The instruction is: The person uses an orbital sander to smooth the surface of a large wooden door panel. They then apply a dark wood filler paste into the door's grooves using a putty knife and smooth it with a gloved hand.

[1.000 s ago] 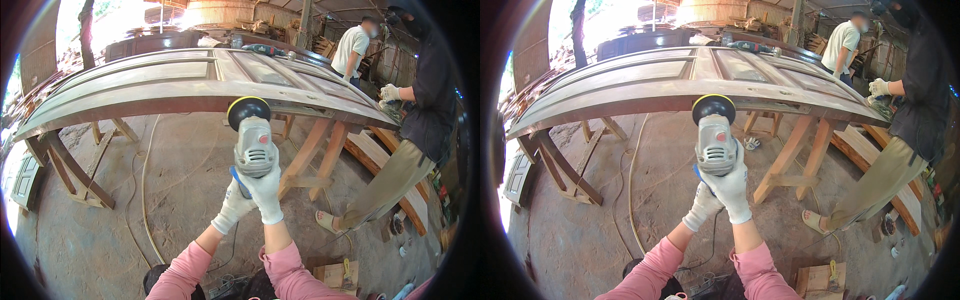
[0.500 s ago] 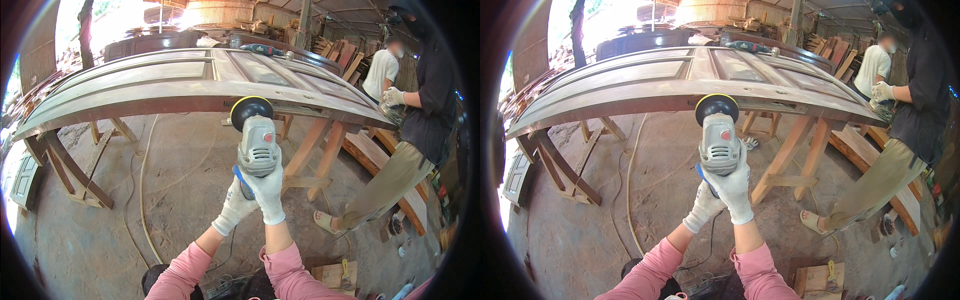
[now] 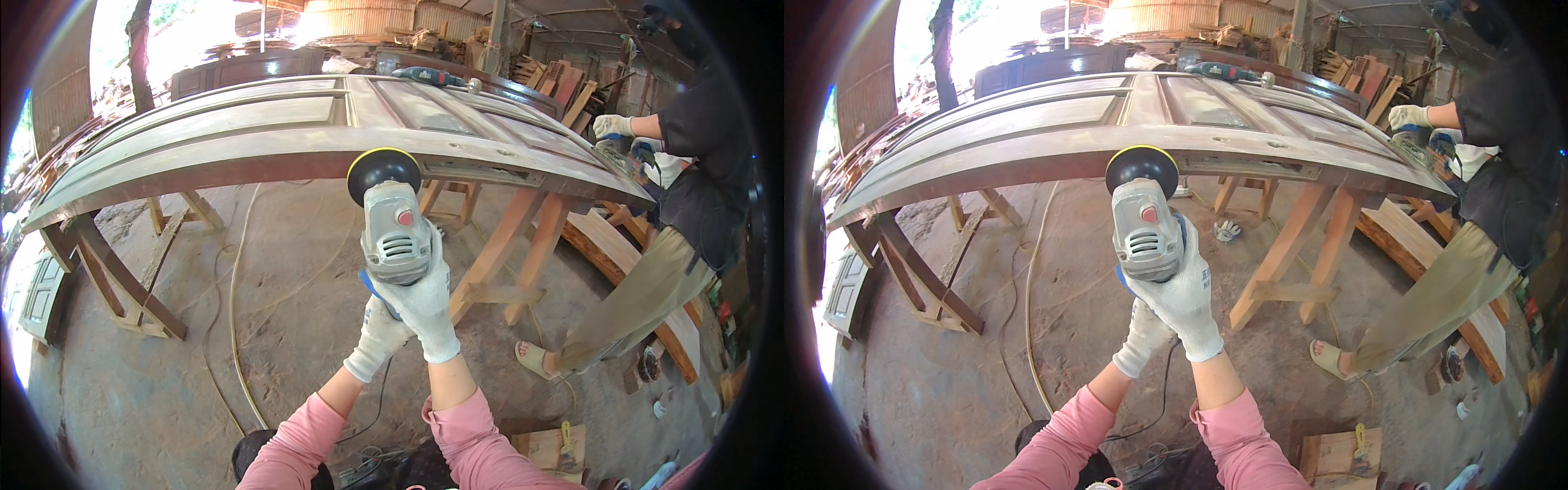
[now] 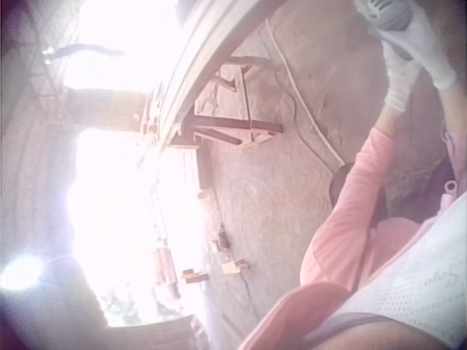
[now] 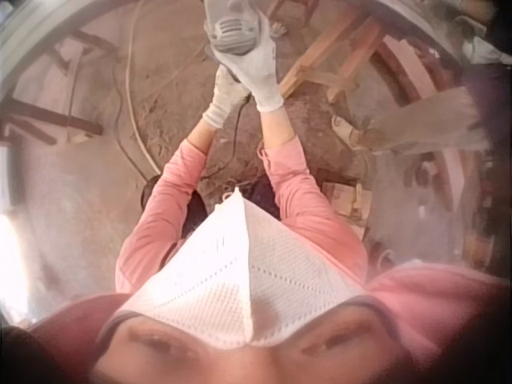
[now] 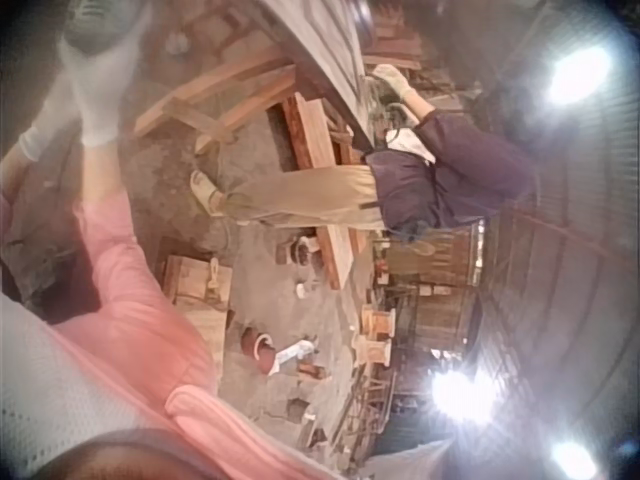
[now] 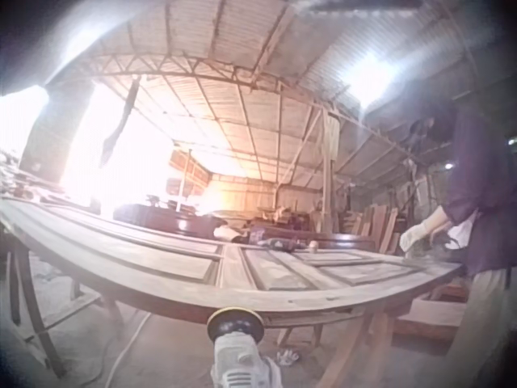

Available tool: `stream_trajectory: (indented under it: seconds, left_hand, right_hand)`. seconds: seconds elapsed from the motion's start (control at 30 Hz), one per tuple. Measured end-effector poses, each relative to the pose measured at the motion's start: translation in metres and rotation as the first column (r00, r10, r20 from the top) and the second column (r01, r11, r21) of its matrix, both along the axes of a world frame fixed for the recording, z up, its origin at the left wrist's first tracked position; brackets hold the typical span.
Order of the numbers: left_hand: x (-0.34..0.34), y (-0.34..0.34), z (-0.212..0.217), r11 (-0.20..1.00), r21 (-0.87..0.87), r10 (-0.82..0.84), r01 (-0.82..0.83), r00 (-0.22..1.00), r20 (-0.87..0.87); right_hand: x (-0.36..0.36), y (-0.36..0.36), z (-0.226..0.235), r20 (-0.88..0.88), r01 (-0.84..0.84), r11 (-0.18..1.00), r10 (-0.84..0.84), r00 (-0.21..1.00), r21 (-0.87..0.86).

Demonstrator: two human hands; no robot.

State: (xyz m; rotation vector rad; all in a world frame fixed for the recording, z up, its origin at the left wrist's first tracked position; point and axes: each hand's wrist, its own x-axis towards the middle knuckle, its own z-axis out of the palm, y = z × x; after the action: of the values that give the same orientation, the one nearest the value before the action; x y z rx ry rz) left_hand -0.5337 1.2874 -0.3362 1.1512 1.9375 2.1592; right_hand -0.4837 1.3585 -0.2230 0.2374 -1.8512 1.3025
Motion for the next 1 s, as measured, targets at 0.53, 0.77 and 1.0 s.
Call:
stream_trajectory:
  seconds: [0.53, 0.77, 1.0]
  left_hand:
    - [0.002, 0.003, -0.001, 0.999, 0.048, 0.006, -0.006, 1.000, 0.000]
    - [-0.007, -0.006, 0.001, 0.991, 0.020, 0.135, -0.133, 0.984, -0.113]
    - [0.019, 0.011, 0.024, 0.999, 0.042, 0.025, -0.022, 0.997, -0.079]
  right_hand:
    - [-0.001, 0.008, -0.011, -0.006, 0.006, 0.997, -0.007, 1.000, -0.081]
    - [-0.009, -0.011, 0.007, -0.034, 0.017, 0.993, -0.013, 0.999, 0.117]
    - [0.007, 0.022, -0.007, -0.073, 0.013, 0.974, -0.030, 0.997, -0.228]
